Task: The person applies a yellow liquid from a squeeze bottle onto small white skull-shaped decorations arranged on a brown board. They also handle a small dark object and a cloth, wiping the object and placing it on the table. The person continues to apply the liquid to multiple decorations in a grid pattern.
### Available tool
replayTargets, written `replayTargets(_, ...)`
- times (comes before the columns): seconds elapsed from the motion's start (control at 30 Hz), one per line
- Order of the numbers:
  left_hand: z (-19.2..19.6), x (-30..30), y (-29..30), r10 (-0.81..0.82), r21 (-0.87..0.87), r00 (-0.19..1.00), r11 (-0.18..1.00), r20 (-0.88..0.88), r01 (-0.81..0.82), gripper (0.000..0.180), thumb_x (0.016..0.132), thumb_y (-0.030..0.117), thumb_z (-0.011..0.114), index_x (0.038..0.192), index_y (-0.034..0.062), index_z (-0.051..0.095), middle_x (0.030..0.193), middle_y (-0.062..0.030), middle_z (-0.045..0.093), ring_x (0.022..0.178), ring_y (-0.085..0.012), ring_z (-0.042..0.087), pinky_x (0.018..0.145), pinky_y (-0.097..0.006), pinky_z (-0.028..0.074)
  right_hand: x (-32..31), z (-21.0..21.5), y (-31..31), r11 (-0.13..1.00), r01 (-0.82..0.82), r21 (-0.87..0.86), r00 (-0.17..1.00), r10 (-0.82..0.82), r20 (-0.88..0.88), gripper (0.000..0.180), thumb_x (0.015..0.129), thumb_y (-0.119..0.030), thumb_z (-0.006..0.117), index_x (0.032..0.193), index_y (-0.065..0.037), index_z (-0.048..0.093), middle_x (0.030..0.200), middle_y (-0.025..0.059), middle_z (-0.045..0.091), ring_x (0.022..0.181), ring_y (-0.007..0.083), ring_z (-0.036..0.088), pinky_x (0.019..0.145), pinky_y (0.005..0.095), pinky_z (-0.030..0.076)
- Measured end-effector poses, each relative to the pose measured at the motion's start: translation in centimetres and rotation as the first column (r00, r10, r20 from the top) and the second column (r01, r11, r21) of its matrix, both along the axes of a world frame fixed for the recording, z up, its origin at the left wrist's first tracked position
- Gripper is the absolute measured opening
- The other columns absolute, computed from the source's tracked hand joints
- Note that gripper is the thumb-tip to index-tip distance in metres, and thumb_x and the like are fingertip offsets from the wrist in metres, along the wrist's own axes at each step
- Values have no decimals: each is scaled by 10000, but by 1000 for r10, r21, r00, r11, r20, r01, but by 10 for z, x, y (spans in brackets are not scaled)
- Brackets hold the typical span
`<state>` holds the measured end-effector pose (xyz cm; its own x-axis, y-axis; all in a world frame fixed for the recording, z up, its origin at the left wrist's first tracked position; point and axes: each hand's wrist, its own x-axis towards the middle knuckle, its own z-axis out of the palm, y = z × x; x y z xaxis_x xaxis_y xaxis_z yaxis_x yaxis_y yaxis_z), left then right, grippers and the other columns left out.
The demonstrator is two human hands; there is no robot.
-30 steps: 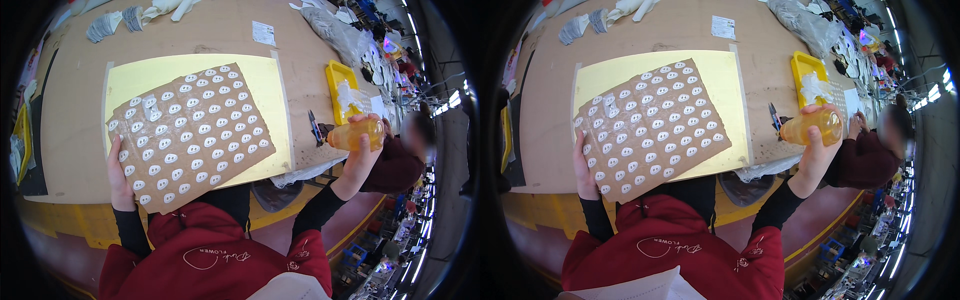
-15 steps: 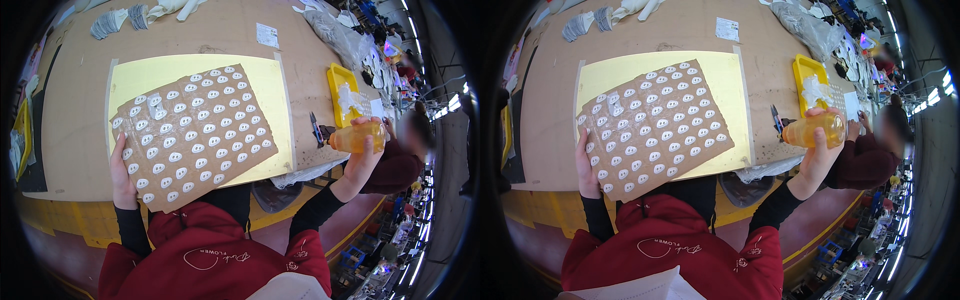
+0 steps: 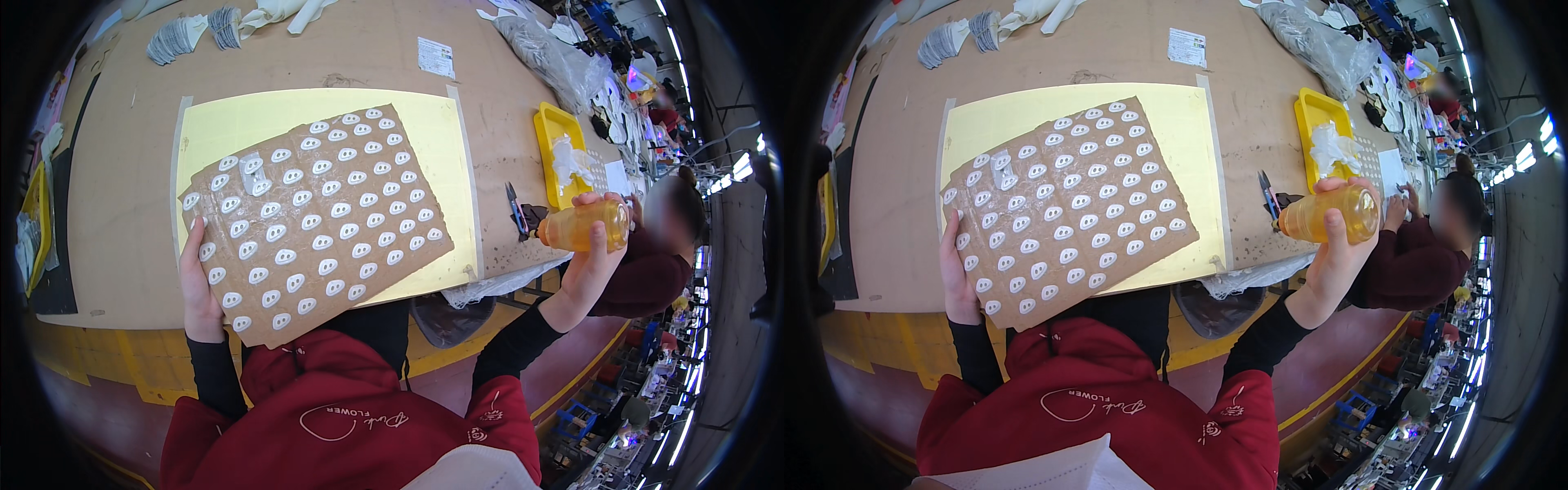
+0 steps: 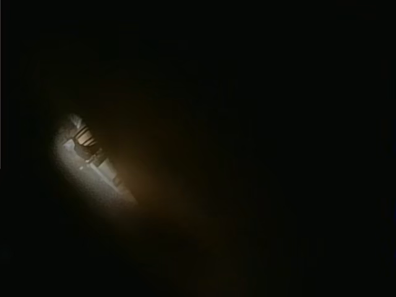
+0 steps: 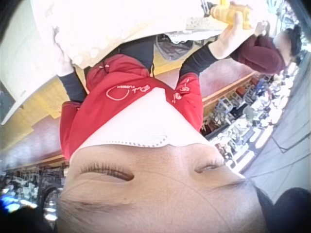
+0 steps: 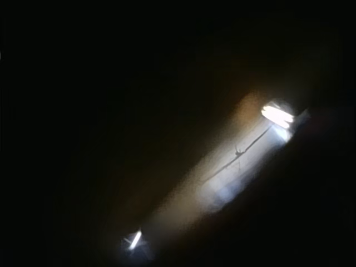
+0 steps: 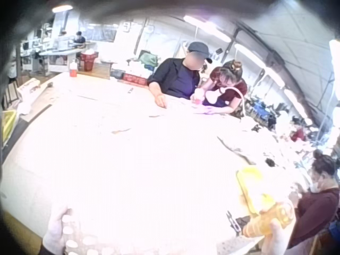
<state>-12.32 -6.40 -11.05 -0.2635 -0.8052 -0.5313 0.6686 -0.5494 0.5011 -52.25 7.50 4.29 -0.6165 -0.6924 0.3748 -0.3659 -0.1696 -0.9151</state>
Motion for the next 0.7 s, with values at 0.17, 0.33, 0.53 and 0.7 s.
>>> replayTargets(0.17,-2,2,0,2,7,1000,1000,-8,-2,405,969,254,507,1299,27,449,1194,-144,586,1049,-237,613,895,-376,512,-1,-2,1,1000,-10,0,1000,10,12,518,793,-172,730,1204,-9,461,997,136,618,993,226,580,921,347,439)
replayTargets(0.33,0,-2,-1,4,14,1000,1000,10,-5,389,977,275,491,1276,26,479,1179,-145,603,1032,-234,626,882,-379,526,0,0,3,1000,-5,11,1000,5,18,525,791,-163,732,1211,-5,460,998,140,618,986,228,584,918,348,445)
replayTargets(0.53,3,0,1,15,14,1000,1000,4,-15,388,977,271,489,1278,25,477,1180,-146,603,1032,-234,627,883,-380,526,-1,-7,1,1000,-10,6,999,10,45,528,784,-152,737,1208,0,463,998,149,619,983,236,586,914,351,451)
replayTargets(0.7,-3,0,-1,6,16,1000,1000,9,-6,393,976,271,492,1281,25,474,1182,-147,602,1032,-236,626,884,-379,525,1,-3,3,1000,-1,15,999,1,34,529,780,-152,741,1204,0,464,1000,150,618,979,240,588,914,352,452)
